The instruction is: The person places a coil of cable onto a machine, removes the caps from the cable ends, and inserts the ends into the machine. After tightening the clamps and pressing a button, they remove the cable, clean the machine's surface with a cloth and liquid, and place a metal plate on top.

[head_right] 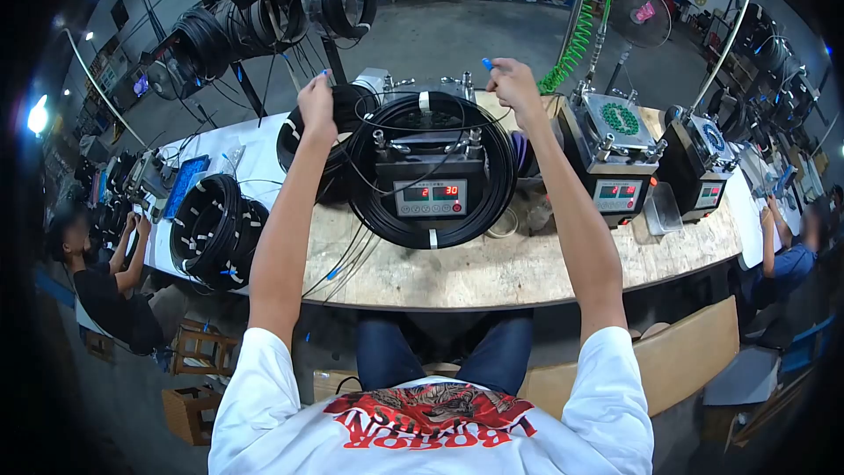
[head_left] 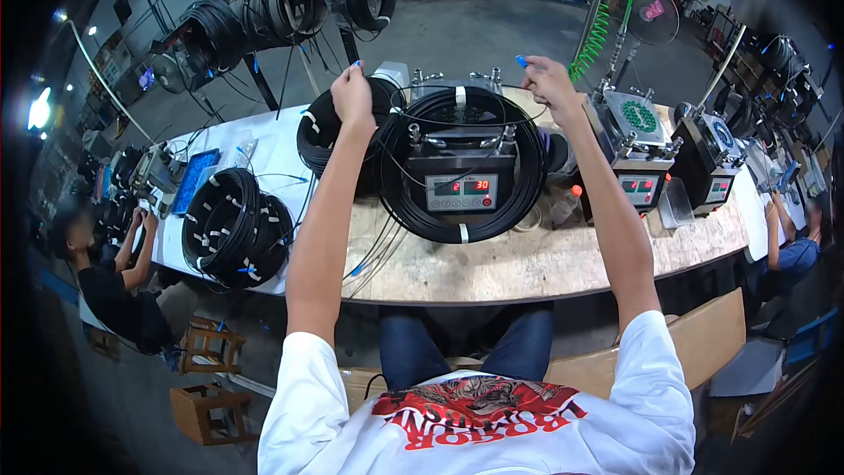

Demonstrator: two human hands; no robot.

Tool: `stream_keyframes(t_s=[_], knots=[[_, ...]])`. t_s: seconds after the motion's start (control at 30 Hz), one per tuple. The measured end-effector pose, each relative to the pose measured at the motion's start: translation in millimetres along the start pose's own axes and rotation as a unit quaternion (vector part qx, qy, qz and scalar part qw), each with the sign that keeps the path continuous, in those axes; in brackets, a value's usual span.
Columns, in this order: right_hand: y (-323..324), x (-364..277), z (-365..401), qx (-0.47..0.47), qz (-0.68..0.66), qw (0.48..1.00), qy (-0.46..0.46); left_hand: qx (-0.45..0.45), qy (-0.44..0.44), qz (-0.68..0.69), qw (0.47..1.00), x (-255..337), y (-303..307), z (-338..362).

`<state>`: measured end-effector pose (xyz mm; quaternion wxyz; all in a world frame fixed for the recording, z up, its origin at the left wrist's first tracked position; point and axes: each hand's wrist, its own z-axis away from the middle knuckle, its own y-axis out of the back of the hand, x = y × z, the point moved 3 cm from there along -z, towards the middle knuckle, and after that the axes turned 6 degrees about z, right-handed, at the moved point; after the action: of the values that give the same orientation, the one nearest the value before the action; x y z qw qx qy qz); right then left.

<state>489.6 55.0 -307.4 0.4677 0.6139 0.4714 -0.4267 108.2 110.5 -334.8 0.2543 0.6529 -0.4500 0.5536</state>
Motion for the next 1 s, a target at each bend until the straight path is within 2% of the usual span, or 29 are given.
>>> stream_keyframes(t_s=[0.03,0.1,0.17,0.27,0.37,0.4,0.53,0.63,0.83,1.0], knots=[[-7,-1,-12,0.007,0.044,0.999,-0.009,0.021,-0.012,-0.100,0.995,25,-13,12],[-19,-2,-31,-0.061,0.086,0.994,-0.032,0.005,-0.048,-0.200,0.979,23,-46,6],[-32,-2,-46,-0.126,0.119,0.983,-0.055,-0.042,-0.168,-0.304,0.937,59,-77,39],[-44,-7,-62,-0.118,0.216,0.969,-0.030,-0.148,-0.283,-0.341,0.884,58,-107,57],[-48,-2,-83,-0.090,0.290,0.952,0.024,-0.189,-0.250,-0.372,0.874,28,-118,64],[-50,-2,-86,-0.082,0.320,0.942,0.052,-0.159,-0.264,-0.344,0.887,29,-117,63],[-55,-6,-79,-0.051,0.453,0.874,0.169,-0.145,-0.225,-0.313,0.911,29,-111,65],[-62,-10,-73,-0.109,0.514,0.835,0.164,-0.139,-0.155,-0.337,0.918,36,-110,67],[-78,-17,-66,-0.172,0.566,0.768,0.246,-0.122,-0.145,-0.332,0.924,27,-106,63],[-88,-19,-72,-0.212,0.605,0.727,0.245,-0.150,-0.120,-0.345,0.919,23,-105,58]])
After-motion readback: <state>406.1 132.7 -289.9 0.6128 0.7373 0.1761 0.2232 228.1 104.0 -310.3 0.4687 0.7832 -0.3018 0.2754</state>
